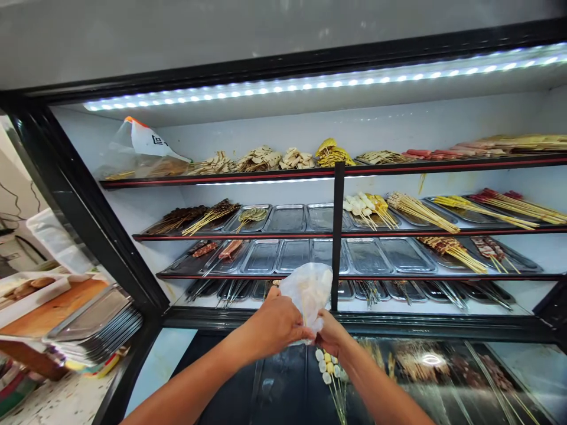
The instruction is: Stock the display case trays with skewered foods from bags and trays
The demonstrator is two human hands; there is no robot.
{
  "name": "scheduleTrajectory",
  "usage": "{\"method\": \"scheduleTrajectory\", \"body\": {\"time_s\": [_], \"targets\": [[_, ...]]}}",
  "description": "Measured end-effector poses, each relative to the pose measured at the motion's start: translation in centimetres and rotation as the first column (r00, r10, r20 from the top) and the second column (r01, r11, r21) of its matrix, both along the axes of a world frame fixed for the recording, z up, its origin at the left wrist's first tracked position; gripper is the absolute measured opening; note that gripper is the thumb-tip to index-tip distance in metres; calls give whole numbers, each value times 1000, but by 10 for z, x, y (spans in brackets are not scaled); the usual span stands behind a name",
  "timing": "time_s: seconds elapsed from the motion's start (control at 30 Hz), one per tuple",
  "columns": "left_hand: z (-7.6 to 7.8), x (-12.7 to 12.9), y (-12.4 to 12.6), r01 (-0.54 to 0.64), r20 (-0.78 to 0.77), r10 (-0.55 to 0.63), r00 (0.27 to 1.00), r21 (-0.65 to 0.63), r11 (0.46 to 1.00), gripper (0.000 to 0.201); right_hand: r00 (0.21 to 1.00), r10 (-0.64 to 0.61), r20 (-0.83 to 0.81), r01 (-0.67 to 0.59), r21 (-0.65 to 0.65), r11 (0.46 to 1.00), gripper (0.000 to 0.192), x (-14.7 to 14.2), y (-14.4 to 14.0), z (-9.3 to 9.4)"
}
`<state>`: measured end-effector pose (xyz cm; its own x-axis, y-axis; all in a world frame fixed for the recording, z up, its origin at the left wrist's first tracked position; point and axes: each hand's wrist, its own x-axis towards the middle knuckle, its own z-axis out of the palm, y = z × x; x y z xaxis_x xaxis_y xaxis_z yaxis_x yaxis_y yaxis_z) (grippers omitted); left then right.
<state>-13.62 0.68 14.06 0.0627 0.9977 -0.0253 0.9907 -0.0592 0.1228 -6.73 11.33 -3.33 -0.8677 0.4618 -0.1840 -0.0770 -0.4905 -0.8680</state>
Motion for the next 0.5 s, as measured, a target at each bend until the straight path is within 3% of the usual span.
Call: {"method": "scheduleTrajectory", "body": {"time_s": [0.13,0.2,0.3,0.4,0.5], "targets": [[2,4,15,-226,12,226,974,88,970,55,987,-49,156,46,21,999,18,-1,-5,4],[3,6,20,-300,54,299,953,12,954,56,982,-35,187,31,26,999,19,-2,-6,4],[-1,13,19,-279,-46,276,960,-113,954,48,990,-34,138,36,-6,999,21,-1,-6,0],[-6,21,12,-273,-256,235,938,-125,954,38,998,0,59,5,-81,997,25,1,-7,-3],[-4,24,8,-352,-335,299,893,-110,930,28,1000,20,-7,-20,-124,992,25,2,-9,0]]}}
